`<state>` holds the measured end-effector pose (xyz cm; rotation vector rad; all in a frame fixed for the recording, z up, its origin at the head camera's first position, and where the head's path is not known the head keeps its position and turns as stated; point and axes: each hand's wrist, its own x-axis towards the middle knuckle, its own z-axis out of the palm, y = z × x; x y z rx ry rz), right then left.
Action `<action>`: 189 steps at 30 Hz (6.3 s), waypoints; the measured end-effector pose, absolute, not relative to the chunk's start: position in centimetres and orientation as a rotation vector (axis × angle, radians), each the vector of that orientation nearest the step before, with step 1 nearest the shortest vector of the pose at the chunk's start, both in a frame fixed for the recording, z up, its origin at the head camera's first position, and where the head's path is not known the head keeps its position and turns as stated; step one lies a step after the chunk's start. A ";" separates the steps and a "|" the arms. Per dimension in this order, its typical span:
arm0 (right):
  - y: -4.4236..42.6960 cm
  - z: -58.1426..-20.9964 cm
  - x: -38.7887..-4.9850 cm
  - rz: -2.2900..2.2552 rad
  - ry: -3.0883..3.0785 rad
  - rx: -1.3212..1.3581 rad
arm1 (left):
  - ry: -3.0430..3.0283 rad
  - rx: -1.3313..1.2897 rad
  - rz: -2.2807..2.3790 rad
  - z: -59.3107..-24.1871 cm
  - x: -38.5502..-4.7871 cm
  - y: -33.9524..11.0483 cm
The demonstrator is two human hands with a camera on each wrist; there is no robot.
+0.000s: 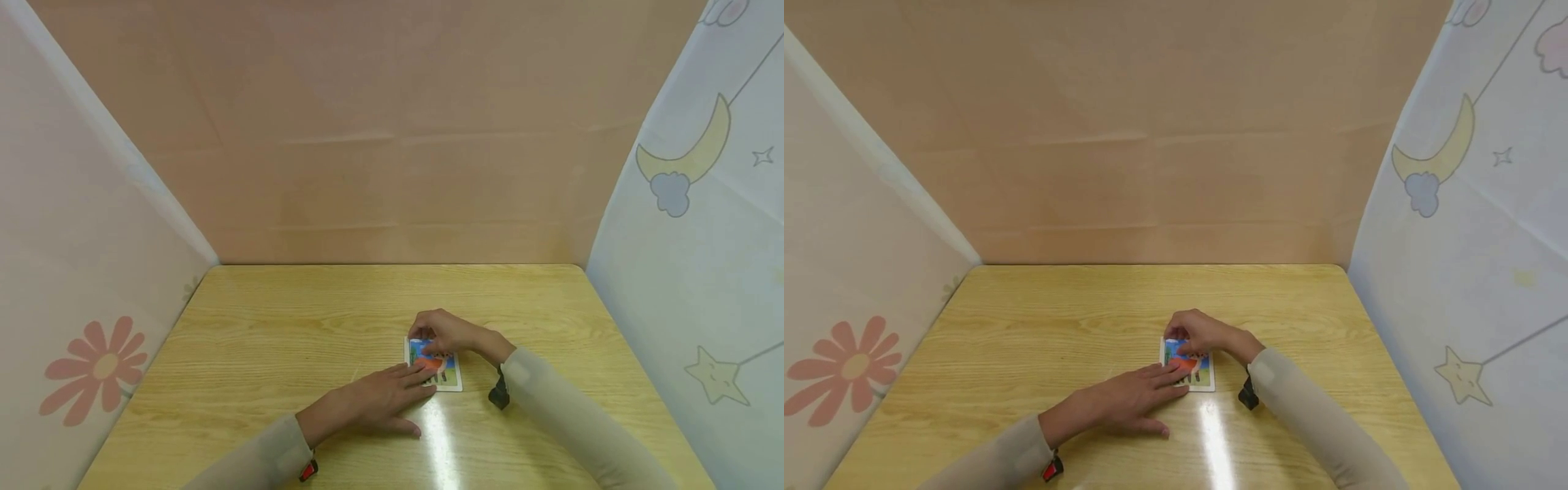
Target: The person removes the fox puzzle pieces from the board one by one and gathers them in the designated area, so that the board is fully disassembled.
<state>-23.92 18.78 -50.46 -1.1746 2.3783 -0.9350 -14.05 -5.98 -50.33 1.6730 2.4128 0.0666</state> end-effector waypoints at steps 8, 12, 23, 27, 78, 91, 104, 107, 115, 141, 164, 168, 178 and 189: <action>18.9 -50.9 -23.4 -1.038 2.359 -1.120 | 2.411 1.675 0.057 -50.4 -14.1 -6.0; 19.0 -51.0 -23.2 -1.044 2.381 -1.117 | 2.409 1.681 0.056 -50.3 -14.1 -6.0; 19.2 -51.4 -23.0 -1.047 2.387 -1.114 | 2.402 1.679 0.049 -50.3 -14.2 -6.0; 19.3 -51.3 -23.0 -1.021 2.397 -1.112 | 2.406 1.688 0.045 -50.3 -14.2 -6.0; 20.5 -51.2 -23.6 -1.014 2.499 -1.253 | 2.403 1.681 0.061 -50.6 -14.1 -6.1; 22.1 -50.5 -22.9 -1.008 2.539 -1.207 | 2.401 1.663 0.052 -50.6 -14.2 -6.1; 24.5 -50.5 -22.9 -1.102 2.534 -1.233 | 2.408 1.653 0.056 -50.7 -14.2 -6.1; 25.1 -50.7 -22.8 -1.103 2.541 -1.229 | 2.406 1.660 0.057 -50.6 -14.2 -6.1; 26.6 -50.9 -22.4 -1.104 2.571 -1.207 | 2.402 1.672 0.053 -50.8 -14.0 -6.0; 31.2 -51.6 -21.7 -0.941 2.730 -1.038 | 2.407 1.654 0.045 -50.8 -14.1 -6.1; 32.2 -51.7 -21.7 -0.897 2.733 -1.072 | 2.421 1.665 0.050 -50.8 -14.1 -6.3; 32.1 -51.7 -21.7 -0.900 2.721 -1.067 | 2.420 1.654 0.054 -50.8 -14.1 -6.3; 32.0 -51.5 -21.6 -0.883 2.729 -1.075 | 2.417 1.645 0.042 -50.6 -14.1 -6.2; 31.0 -51.0 -21.9 -0.855 2.759 -1.119 | 2.421 1.648 0.058 -50.8 -14.1 -6.3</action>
